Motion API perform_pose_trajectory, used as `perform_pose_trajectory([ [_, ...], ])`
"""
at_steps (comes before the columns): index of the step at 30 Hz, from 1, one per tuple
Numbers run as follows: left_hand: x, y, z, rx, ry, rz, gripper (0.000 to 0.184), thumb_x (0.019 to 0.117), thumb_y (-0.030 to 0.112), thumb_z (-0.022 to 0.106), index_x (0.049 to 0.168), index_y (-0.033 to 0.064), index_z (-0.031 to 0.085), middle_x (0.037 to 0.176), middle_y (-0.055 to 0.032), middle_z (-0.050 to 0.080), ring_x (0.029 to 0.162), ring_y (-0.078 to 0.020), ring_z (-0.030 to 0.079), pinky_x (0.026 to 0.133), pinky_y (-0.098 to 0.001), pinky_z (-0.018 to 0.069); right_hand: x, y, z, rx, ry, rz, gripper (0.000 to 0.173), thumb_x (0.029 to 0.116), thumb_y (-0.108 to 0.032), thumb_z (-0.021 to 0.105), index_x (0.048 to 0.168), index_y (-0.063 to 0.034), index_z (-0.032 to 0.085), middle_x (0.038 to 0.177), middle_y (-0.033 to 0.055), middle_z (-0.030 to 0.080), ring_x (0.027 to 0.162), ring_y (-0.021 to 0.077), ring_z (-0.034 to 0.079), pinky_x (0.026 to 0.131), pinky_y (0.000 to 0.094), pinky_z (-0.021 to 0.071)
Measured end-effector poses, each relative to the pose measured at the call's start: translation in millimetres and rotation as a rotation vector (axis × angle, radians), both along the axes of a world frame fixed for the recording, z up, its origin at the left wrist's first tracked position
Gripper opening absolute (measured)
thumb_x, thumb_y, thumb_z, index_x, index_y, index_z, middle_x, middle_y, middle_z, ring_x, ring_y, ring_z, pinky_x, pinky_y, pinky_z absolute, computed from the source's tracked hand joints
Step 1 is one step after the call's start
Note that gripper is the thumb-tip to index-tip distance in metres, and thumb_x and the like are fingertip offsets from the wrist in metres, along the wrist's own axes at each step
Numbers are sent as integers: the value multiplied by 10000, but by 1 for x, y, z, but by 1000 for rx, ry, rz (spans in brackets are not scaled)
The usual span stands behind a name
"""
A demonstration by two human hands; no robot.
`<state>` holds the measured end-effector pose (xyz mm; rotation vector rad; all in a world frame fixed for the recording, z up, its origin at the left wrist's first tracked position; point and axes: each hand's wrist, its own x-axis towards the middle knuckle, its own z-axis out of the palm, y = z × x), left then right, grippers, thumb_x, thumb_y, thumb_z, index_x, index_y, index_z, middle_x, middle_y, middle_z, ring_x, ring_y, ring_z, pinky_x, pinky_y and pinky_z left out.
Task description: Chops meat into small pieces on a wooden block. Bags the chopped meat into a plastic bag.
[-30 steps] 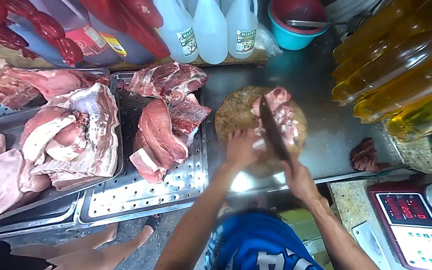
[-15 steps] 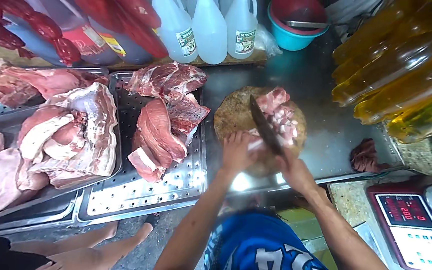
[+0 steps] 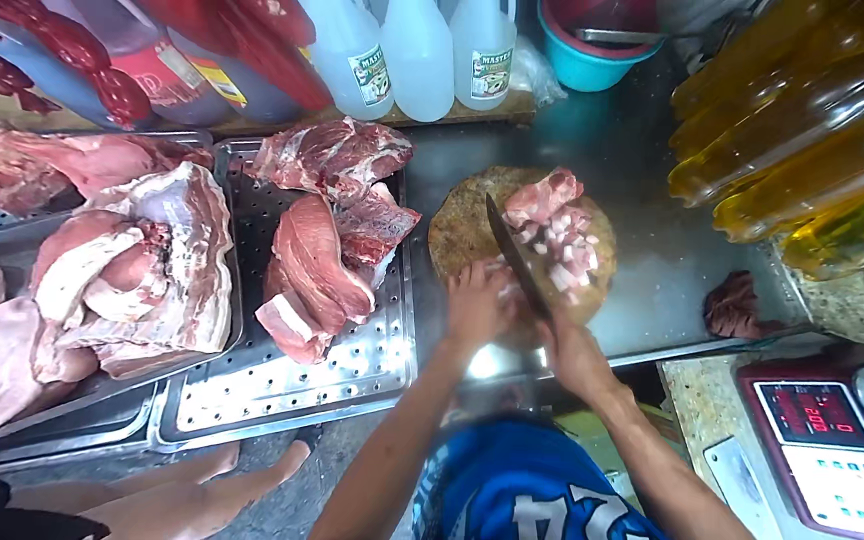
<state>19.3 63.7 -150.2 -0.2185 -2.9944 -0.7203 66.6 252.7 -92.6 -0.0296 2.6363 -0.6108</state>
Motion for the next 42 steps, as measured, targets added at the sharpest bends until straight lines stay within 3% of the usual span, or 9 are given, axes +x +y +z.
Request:
perform_pose_trajectory([
  [5, 0, 3, 1, -11, -21, 21, 419, 877, 509, 645, 1215, 269, 704, 1422, -70, 576, 1292, -311, 539, 1082, -578, 375, -23, 34, -3, -451, -77, -169, 418, 1086, -350, 460, 1413, -90, 478, 724, 61, 596, 512, 176, 606, 492, 366, 570],
  [10, -1, 1, 8, -1, -91, 3, 422, 877, 475, 666, 1242, 263, 693, 1455, -79, 545, 1345, -319, 496, 1109, -584, 349, -28, 22, 39, -232, 281, -110, 432, 1077, -350, 455, 1404, -80, 536, 890, 67, 693, 725, 183, 681, 691, 415, 587],
  [13, 0, -3, 3, 33, -75, -16, 416, 885, 470, 670, 1245, 262, 686, 1478, -80, 528, 1367, -314, 478, 1123, -582, 338, -24, 8, 56, -176, 470, -66, 404, 1070, -325, 478, 1360, -54, 554, 827, 55, 690, 704, 170, 680, 667, 384, 579],
  [18, 2, 0, 1, 33, -21, 14, 409, 896, 492, 661, 1235, 267, 701, 1454, -76, 550, 1346, -312, 499, 1135, -575, 341, -16, -8, 5, -58, 115, -31, 526, 1083, -371, 428, 1521, -80, 432, 1090, 158, 723, 967, 323, 723, 879, 524, 575],
  [23, 6, -2, 3, 77, -35, 16, 385, 884, 465, 675, 1209, 261, 704, 1513, -82, 500, 1382, -326, 466, 1133, -580, 341, -21, 8, 14, -102, 86, -80, 475, 1084, -387, 441, 1471, -114, 480, 971, 132, 713, 829, 285, 719, 787, 495, 588],
  [32, 14, -19, -1, 403, 84, 130, 385, 813, 341, 749, 1097, 90, 686, 1424, -166, 542, 1321, -369, 510, 1062, -596, 438, -5, -11, 96, -313, 800, -46, 381, 1046, -248, 520, 1296, 38, 554, 737, 16, 630, 574, 68, 589, 536, 267, 536],
  [35, 12, -24, 2, 298, 35, 98, 389, 818, 403, 747, 1085, 126, 687, 1450, -140, 526, 1331, -362, 498, 1061, -593, 432, 11, -20, 49, -185, 525, -7, 446, 1058, -293, 502, 1362, 30, 547, 750, 65, 679, 595, 182, 655, 574, 384, 580],
  [39, 12, -13, 3, 52, -56, -10, 392, 853, 433, 704, 1137, 164, 691, 1473, -149, 516, 1343, -387, 487, 1088, -612, 373, 7, -22, 1, 21, 1, 10, 523, 1091, -405, 397, 1511, -96, 440, 959, 155, 731, 895, 353, 732, 818, 544, 583],
  [42, 14, -9, -4, 41, -15, 11, 373, 911, 458, 653, 1157, 181, 698, 1460, -121, 538, 1322, -367, 507, 1071, -596, 396, -6, 6, -2, -301, -87, -83, 486, 1085, -360, 450, 1479, -75, 452, 845, 114, 659, 676, 243, 665, 652, 436, 589],
])
